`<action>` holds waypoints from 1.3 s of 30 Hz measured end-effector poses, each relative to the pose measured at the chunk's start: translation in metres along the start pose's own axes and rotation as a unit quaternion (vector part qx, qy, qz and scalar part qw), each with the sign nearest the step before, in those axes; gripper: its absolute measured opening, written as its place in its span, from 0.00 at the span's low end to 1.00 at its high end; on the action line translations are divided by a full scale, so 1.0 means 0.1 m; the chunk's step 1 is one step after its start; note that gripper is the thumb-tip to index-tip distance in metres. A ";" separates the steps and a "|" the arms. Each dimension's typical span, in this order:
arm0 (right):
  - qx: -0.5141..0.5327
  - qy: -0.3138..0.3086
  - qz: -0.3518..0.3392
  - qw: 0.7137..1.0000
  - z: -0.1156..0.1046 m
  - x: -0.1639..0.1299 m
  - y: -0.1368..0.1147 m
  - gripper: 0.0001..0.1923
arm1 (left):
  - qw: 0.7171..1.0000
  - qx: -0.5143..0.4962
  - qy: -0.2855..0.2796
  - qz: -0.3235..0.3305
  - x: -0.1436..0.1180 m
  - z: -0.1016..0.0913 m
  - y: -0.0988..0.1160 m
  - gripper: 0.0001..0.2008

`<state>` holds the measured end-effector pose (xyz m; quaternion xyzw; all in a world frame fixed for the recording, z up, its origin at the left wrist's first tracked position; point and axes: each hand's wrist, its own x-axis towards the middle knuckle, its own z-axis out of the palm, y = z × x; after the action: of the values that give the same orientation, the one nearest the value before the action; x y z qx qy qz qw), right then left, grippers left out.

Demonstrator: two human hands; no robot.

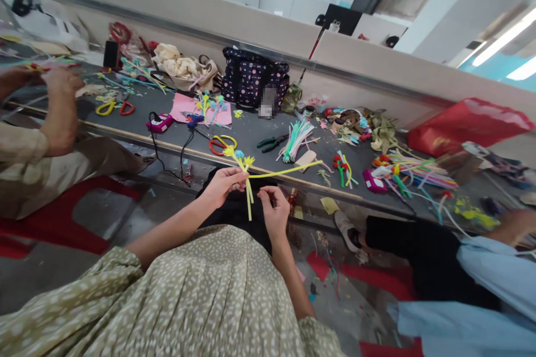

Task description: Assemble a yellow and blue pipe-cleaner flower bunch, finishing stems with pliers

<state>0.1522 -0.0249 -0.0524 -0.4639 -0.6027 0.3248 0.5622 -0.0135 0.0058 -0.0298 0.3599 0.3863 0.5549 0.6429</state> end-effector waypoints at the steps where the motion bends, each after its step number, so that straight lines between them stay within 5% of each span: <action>1: -0.013 0.002 -0.015 1.000 -0.02 -0.04 0.01 0.07 | 1.000 -0.005 0.003 -0.006 0.00 -0.01 0.01 0.12; 7: -0.121 -0.034 -0.171 0.977 -0.05 -0.18 0.03 0.04 | 0.999 -0.036 0.015 -0.008 -0.04 0.01 0.09 0.12; 14: -0.146 0.020 -0.290 0.946 0.01 -0.16 -0.04 0.10 | 0.998 -0.054 0.011 0.001 -0.09 0.04 0.18 0.14; 39: -0.090 0.052 -0.280 0.954 -0.03 -0.15 -0.09 0.07 | 0.999 -0.035 -0.006 0.003 -0.16 0.07 0.21 0.13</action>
<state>0.1529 -0.0424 -0.0496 -0.3410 -0.7050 0.0741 0.6175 -0.0180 -0.0073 -0.0061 0.3416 0.3618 0.5678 0.6558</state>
